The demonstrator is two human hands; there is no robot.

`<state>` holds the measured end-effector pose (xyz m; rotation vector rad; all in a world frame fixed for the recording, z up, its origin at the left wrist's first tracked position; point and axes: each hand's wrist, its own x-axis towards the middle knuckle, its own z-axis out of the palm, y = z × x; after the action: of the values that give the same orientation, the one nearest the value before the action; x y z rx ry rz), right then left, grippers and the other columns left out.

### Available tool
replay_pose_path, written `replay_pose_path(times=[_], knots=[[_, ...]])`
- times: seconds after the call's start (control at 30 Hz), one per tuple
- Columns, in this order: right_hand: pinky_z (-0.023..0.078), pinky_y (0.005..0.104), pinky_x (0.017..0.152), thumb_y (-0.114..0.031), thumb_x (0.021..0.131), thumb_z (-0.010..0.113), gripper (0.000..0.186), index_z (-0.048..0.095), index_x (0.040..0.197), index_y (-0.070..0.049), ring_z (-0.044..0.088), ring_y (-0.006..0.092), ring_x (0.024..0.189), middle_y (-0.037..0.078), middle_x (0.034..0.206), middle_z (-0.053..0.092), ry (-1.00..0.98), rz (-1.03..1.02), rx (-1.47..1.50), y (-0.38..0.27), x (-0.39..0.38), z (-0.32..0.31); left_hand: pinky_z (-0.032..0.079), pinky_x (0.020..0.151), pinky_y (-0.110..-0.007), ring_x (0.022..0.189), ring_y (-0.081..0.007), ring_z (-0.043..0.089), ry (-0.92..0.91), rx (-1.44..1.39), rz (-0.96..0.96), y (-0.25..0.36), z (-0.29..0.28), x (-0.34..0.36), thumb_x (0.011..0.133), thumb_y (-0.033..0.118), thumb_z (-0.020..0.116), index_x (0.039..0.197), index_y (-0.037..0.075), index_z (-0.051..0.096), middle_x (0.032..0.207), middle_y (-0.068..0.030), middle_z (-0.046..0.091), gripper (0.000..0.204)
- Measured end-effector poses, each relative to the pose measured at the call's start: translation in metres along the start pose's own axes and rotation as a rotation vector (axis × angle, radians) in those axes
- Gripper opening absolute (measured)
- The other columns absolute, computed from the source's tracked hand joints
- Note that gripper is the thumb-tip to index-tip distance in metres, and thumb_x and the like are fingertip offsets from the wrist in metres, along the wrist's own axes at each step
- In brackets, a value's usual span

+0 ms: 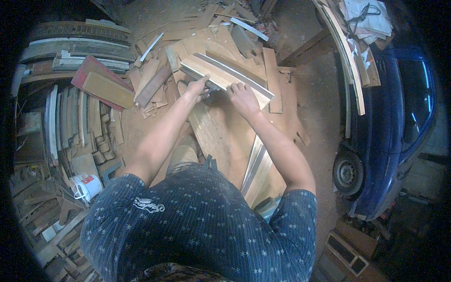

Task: The person uses a circular saw to cut a long wooden plank into smaller pieces on a workbench. They repeatedly position the wood, cut it, and then move the cut pieces aside to continue the process.

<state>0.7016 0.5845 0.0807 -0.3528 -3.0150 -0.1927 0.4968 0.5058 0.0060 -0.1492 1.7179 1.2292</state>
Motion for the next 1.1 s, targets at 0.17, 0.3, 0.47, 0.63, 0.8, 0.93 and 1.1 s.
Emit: replay_pose_path(times=[0.17,0.3,0.47,0.63,0.8,0.93,1.1], knots=[[0.044,0.0391,0.088,-0.014,0.086,0.057,0.029,0.062,0.113,-0.007,0.059,0.0231,0.105,0.008,0.104,0.061,-0.029,0.056,-0.006,-0.009,0.014,0.003,0.053,0.065,-0.032,0.082,-0.0206,0.059,0.044,-0.059,0.016,0.002,0.008,0.012,0.097,0.038,0.066,0.116,-0.001,0.063,0.112,-0.0122,0.063,0.044],[0.044,0.041,0.085,-0.013,0.085,0.06,0.024,0.066,0.107,-0.007,0.059,0.0262,0.101,0.01,0.1,0.06,0.09,0.213,0.13,-0.021,0.003,-0.01,0.052,0.062,-0.032,0.077,-0.0193,0.058,0.129,-0.018,-0.02,0.005,0.011,0.017,0.098,0.04,0.064,0.115,-0.004,0.063,0.105,-0.0098,0.065,0.047],[0.046,0.0432,0.078,-0.01,0.085,0.067,0.013,0.068,0.097,-0.005,0.06,0.0309,0.093,0.015,0.09,0.057,0.109,0.527,0.309,-0.03,-0.042,-0.051,0.052,0.053,-0.034,0.069,-0.0185,0.059,0.123,0.071,-0.001,0.01,-0.003,0.017,0.097,0.045,0.062,0.108,-0.005,0.064,0.093,-0.0105,0.064,0.051],[0.051,0.0483,0.065,-0.015,0.092,0.066,0.015,0.072,0.103,-0.006,0.064,0.0381,0.073,0.02,0.08,0.063,0.156,0.591,0.373,-0.03,-0.052,-0.023,0.055,0.059,-0.038,0.075,-0.0227,0.064,0.146,0.202,-0.022,0.019,-0.006,0.024,0.093,0.046,0.065,0.114,-0.005,0.066,0.103,-0.0153,0.068,0.056],[0.051,0.0484,0.064,-0.016,0.093,0.065,0.015,0.072,0.104,-0.007,0.064,0.0387,0.072,0.02,0.079,0.064,0.206,0.574,0.389,-0.032,-0.035,-0.008,0.053,0.092,-0.04,0.107,-0.0323,0.068,0.378,0.475,0.136,0.007,-0.034,0.072,0.087,0.05,0.071,0.125,-0.005,0.065,0.126,-0.0231,0.066,0.067],[0.051,0.0494,0.064,-0.012,0.091,0.064,0.014,0.069,0.102,-0.005,0.063,0.0392,0.072,0.021,0.078,0.062,0.201,0.567,0.415,-0.035,-0.021,0.0,0.045,0.104,-0.039,0.125,-0.0345,0.059,0.289,0.433,0.068,0.016,-0.046,0.088,0.084,0.056,0.071,0.124,-0.002,0.067,0.132,-0.0206,0.064,0.07],[0.051,0.0501,0.065,-0.013,0.091,0.062,0.014,0.069,0.1,-0.005,0.064,0.0402,0.072,0.023,0.077,0.062,0.137,0.588,0.425,-0.037,-0.005,0.007,0.046,0.102,-0.045,0.119,-0.0388,0.061,0.22,0.653,0.344,0.033,-0.043,0.062,0.079,0.049,0.077,0.124,0.001,0.065,0.127,-0.0247,0.065,0.067]])
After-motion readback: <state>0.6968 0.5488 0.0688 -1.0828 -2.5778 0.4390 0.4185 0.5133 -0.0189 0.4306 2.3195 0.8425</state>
